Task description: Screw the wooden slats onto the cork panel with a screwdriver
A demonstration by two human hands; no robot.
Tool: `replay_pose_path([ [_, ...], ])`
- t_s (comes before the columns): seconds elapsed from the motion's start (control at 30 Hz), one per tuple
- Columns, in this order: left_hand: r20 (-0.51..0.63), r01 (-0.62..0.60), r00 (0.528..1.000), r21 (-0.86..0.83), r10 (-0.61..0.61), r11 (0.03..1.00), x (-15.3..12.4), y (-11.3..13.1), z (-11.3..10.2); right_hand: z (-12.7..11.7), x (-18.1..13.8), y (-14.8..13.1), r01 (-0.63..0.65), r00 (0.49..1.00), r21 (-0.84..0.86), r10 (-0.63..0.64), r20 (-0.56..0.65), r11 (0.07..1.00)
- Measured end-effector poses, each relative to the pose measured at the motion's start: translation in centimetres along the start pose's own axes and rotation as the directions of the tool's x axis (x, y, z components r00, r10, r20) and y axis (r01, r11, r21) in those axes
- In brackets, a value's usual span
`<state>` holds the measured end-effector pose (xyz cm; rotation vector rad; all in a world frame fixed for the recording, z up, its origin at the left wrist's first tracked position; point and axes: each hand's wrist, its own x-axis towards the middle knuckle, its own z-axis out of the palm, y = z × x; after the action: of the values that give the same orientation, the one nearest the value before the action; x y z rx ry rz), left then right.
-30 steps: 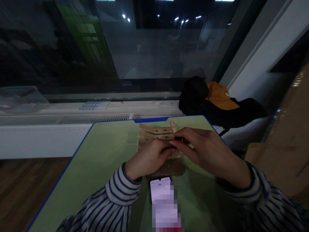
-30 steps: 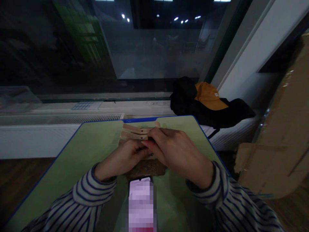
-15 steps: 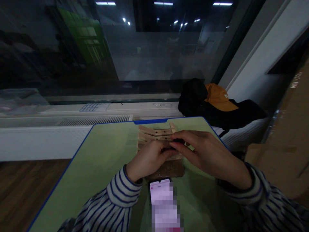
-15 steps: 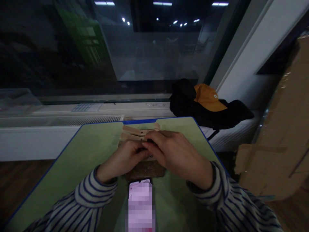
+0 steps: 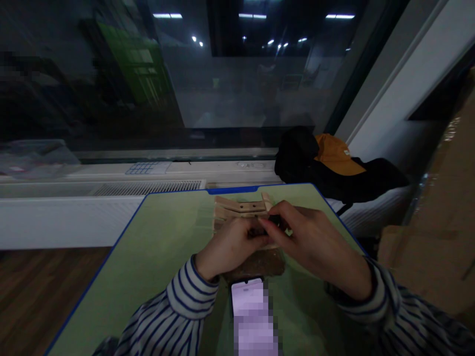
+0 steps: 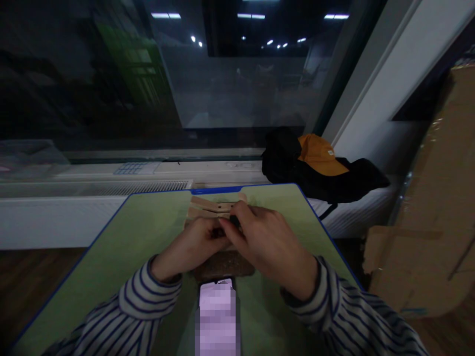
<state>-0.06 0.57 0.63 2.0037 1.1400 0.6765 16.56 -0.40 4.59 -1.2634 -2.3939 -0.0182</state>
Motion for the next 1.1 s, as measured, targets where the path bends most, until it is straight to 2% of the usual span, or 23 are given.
replay_pose_path([
  [0.1, -0.018, 0.008, 1.0, -0.023, -0.009, 1.0, 0.0, -0.2, 0.3, -0.4, -0.2, 0.2, 0.005, 1.0, 0.042, -0.007, 0.028, 0.999],
  [0.3, -0.006, -0.044, 0.999, -0.059, 0.044, 0.997, 0.0, -0.1, 0.1, -1.1, -0.5, 0.5, 0.136, 0.99, 0.113, -0.14, 0.023, 0.984],
  [0.63, 0.043, -0.071, 0.997, 0.02, 0.07, 0.997, -0.3, 0.3, -0.4, -0.7, -0.1, 0.1, 0.084, 0.996, -0.027, -0.084, 0.006, 0.996],
  [0.83, 0.066, -0.032, 0.997, 0.07, 0.027, 0.997, -0.3, 0.4, -0.2, -0.5, -0.2, -0.1, 0.075, 0.997, -0.041, -0.075, 0.006, 0.996],
  [1.0, 0.113, -0.097, 0.99, 0.096, 0.086, 0.991, -0.9, 1.2, -2.3, -0.4, -0.3, -0.1, 0.08, 0.997, -0.046, -0.08, 0.011, 0.996],
  [1.1, 0.09, -0.108, 0.992, 0.252, 0.088, 0.962, -1.8, 1.7, -4.6, -0.5, -0.2, -0.1, 0.069, 0.997, -0.046, -0.068, 0.026, 0.997],
])
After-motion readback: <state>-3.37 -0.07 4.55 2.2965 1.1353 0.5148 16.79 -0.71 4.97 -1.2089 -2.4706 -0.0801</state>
